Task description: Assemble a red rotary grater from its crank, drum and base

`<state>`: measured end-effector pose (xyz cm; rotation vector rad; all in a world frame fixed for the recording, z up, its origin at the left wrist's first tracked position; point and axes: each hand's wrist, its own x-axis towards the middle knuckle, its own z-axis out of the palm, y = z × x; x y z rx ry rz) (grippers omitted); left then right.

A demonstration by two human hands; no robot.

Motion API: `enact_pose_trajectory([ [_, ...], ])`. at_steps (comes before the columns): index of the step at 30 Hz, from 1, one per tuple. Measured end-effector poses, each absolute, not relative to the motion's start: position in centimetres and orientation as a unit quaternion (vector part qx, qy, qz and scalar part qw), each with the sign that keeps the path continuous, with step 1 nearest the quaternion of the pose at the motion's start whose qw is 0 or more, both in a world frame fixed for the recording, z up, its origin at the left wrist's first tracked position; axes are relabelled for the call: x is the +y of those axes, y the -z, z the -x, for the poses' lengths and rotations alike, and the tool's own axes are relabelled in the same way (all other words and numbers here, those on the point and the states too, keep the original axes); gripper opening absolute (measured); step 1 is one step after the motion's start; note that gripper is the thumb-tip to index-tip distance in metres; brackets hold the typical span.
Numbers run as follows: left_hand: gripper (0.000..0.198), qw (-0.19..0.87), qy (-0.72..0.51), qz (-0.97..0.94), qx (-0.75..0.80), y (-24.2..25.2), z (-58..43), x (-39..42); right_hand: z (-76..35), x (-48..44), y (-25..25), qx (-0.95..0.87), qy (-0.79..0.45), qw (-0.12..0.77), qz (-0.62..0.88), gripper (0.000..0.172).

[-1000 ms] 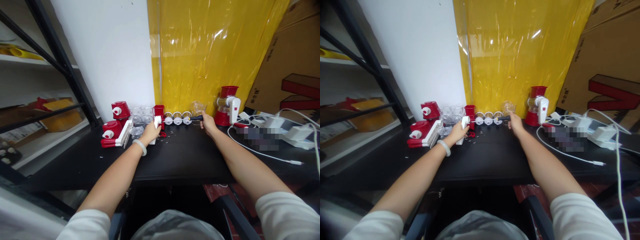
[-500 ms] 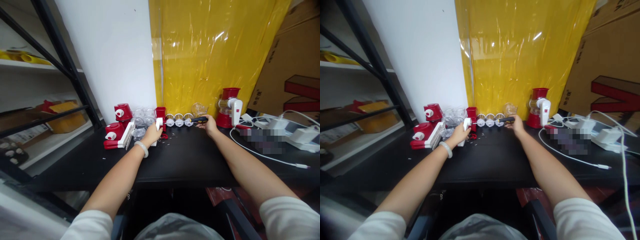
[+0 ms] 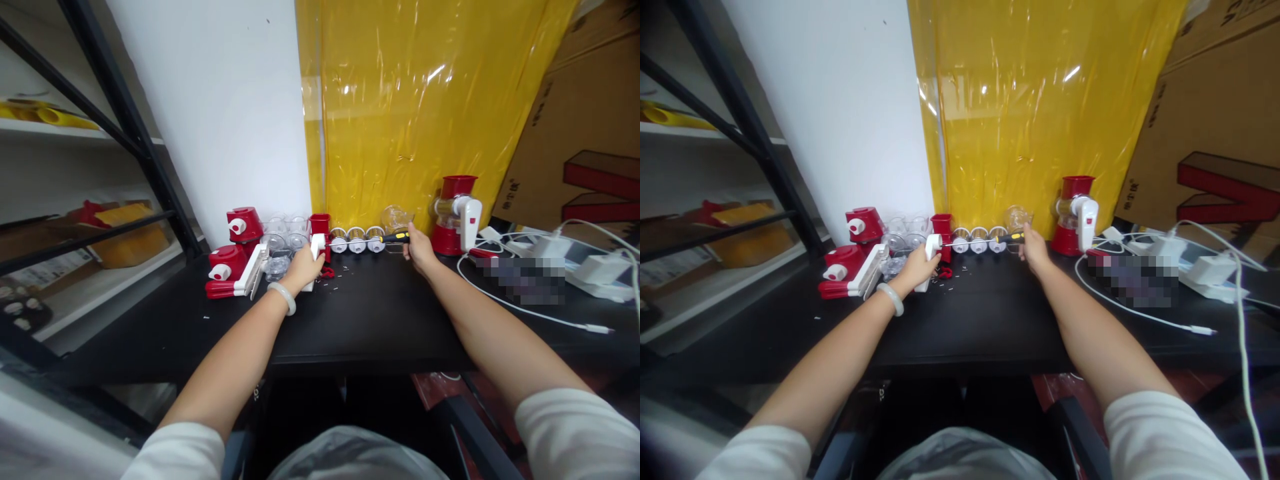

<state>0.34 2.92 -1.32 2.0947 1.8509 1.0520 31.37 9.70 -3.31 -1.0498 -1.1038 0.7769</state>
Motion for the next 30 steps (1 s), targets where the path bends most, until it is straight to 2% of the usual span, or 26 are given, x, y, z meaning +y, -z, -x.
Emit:
enact_pose_trajectory([
  [4,0.026,0.076,-0.355,-0.706,0.608,1.4,-0.4,2.9,-32.1,9.9,3.3,-0.492,-0.277,0.637,0.525,0.059],
  [8,0.026,0.076,-0.356,-0.71,0.603,1.4,-0.5,2.8,-32.1,9.7,2.9,-0.46,-0.262,0.622,0.577,0.063],
  [11,0.027,0.077,-0.356,-0.709,0.604,1.3,-0.4,2.8,-31.5,9.3,2.6,-0.429,-0.326,0.627,0.563,0.057],
  [17,0.027,0.086,-0.349,-0.701,0.616,1.5,-0.1,3.0,-30.6,8.6,1.8,-0.394,-0.497,0.654,0.413,0.033],
  [23,0.028,0.085,-0.345,-0.696,0.624,1.4,0.0,3.0,-30.7,8.7,1.8,-0.408,-0.481,0.658,0.412,0.021],
  [30,0.029,0.081,-0.345,-0.696,0.624,1.2,-0.2,2.9,-30.7,8.6,2.1,-0.453,-0.437,0.647,0.43,0.019],
])
